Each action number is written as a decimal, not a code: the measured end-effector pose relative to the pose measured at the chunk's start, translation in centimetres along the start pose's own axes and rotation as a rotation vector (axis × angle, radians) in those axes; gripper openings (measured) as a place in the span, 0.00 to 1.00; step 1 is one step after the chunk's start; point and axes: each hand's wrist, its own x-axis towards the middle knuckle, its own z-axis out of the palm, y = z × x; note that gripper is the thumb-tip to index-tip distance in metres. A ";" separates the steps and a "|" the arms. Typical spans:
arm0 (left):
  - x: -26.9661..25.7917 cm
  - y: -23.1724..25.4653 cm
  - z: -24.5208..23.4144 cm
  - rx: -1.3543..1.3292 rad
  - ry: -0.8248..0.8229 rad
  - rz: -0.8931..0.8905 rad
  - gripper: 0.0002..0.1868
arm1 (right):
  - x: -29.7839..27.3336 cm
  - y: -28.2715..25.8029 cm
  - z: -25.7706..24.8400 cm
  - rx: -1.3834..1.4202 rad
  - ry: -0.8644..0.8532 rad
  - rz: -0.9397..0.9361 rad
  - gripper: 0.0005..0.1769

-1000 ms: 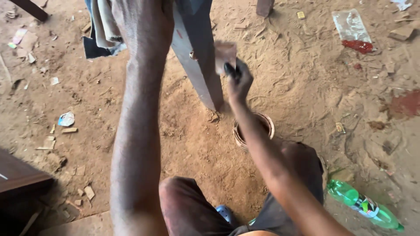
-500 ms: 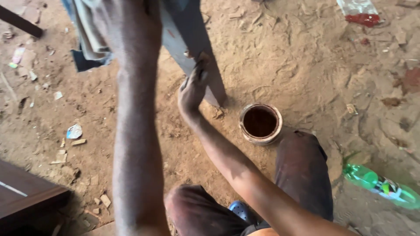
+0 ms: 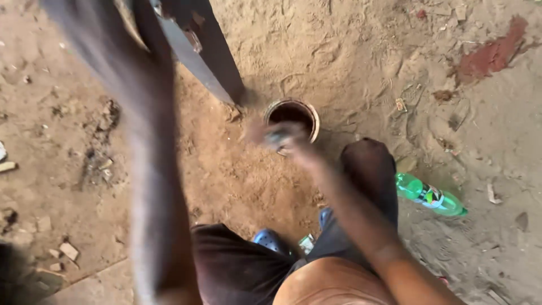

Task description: The person is staining a wooden panel with a cloth. They dip a cloth into a container of dark liquid and rub it over the surface of the slatted wooden board to apply the finish.

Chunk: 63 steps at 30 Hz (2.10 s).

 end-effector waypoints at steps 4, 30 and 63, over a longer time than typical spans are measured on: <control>-18.9 5.1 2.0 -0.672 -0.430 -0.345 0.42 | -1.7 -13.3 -3.2 -0.184 0.388 0.017 0.13; -41.3 10.3 4.6 -1.526 -0.927 -1.585 0.44 | -6.4 -16.1 1.3 -0.733 -0.149 -0.144 0.17; -39.4 13.1 5.2 -1.370 -0.946 -1.581 0.45 | 6.7 15.6 -14.6 -2.063 0.190 0.324 0.10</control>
